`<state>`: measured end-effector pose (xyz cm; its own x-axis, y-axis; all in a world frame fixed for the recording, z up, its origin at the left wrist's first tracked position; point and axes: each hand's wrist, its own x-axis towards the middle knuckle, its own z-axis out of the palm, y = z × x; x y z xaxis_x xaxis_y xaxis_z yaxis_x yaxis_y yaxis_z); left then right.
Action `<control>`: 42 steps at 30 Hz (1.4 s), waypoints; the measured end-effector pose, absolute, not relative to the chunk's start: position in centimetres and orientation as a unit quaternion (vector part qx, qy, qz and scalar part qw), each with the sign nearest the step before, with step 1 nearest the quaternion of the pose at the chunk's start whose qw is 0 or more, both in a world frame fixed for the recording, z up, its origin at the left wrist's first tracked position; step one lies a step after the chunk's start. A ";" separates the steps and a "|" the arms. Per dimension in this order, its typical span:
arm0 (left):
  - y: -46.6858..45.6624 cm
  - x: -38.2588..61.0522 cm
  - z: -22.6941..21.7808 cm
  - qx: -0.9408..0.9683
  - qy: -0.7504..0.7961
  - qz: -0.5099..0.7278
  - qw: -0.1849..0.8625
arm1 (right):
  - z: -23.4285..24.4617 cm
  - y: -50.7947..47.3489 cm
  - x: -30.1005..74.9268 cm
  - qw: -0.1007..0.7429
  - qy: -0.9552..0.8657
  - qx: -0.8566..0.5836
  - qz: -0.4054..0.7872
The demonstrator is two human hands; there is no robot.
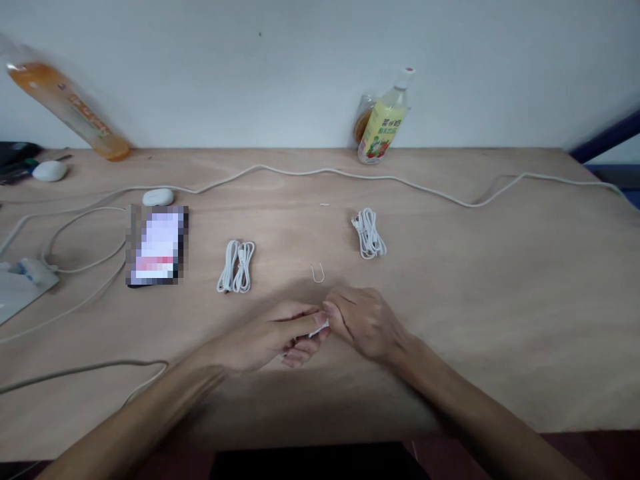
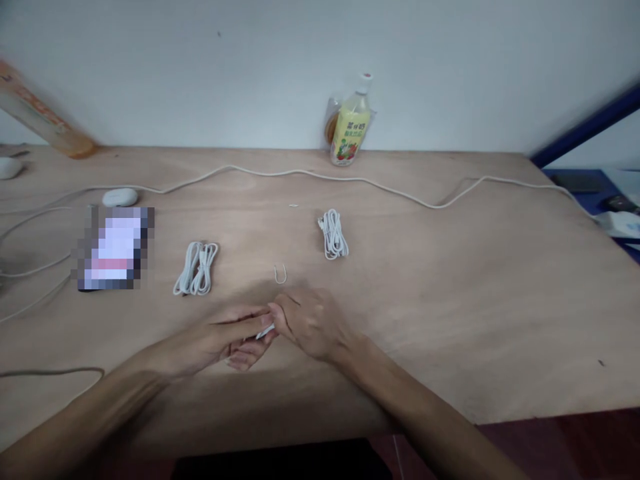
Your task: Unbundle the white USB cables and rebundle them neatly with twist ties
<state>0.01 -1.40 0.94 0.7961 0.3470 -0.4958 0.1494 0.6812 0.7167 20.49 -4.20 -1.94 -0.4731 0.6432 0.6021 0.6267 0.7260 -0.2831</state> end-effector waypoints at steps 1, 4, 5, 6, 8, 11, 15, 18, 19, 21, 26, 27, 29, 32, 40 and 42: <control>-1.4 0.0 0.9 0.392 0.317 0.056 0.862 | -1.9 -4.2 20.5 0.355 -0.859 -0.367 0.010; -1.5 0.0 1.1 0.404 0.317 0.058 0.856 | -1.8 -4.1 20.6 0.358 -0.864 -0.355 0.010; -1.5 0.0 1.2 0.402 0.315 0.056 0.858 | -1.8 -4.1 20.6 0.360 -0.864 -0.351 0.008; -1.6 0.0 1.4 0.395 0.315 0.054 0.862 | -1.9 -4.1 20.7 0.362 -0.865 -0.349 0.004; -1.7 0.1 1.6 0.368 0.318 0.050 0.872 | -2.0 -4.0 20.7 0.364 -0.864 -0.349 -0.007; -1.8 0.4 1.8 0.332 0.329 0.047 0.883 | -2.1 -3.9 20.7 0.365 -0.865 -0.344 -0.024; -1.9 0.6 1.3 0.351 0.329 0.047 0.875 | -2.0 -3.9 20.6 0.364 -0.866 -0.340 -0.041; -2.2 0.5 0.7 0.448 0.335 0.078 0.825 | -2.1 -3.8 20.7 0.362 -0.862 -0.349 -0.057; -2.4 0.5 0.6 0.493 0.347 0.095 0.792 | -2.1 -3.7 20.7 0.361 -0.861 -0.352 -0.062; -2.8 0.5 0.5 0.578 0.373 0.137 0.712 | -2.2 -3.7 20.7 0.358 -0.860 -0.358 -0.065; -3.2 0.5 0.6 0.679 0.363 0.170 0.615 | -2.5 -3.8 20.4 0.364 -0.854 -0.369 -0.044; -3.2 0.5 0.6 0.684 0.362 0.169 0.611 | -2.6 -3.8 20.4 0.366 -0.852 -0.372 -0.038; -3.1 0.5 0.7 0.686 0.367 0.170 0.605 | -2.7 -3.9 20.3 0.365 -0.851 -0.376 -0.029; -3.2 0.5 0.7 0.690 0.376 0.175 0.593 | -2.9 -3.8 20.5 0.357 -0.854 -0.376 -0.029; -3.4 0.7 0.5 0.710 0.377 0.158 0.574 | -2.8 -3.9 21.0 0.348 -0.853 -0.388 -0.019; -3.3 0.6 0.6 0.709 0.375 0.154 0.577 | -2.8 -3.9 21.1 0.347 -0.854 -0.387 -0.012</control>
<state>0.61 -3.26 0.57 0.6705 0.7102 -0.2144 0.3538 -0.0521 0.9339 21.11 -3.87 -2.84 -0.4587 0.6532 0.6025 0.6693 0.6999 -0.2492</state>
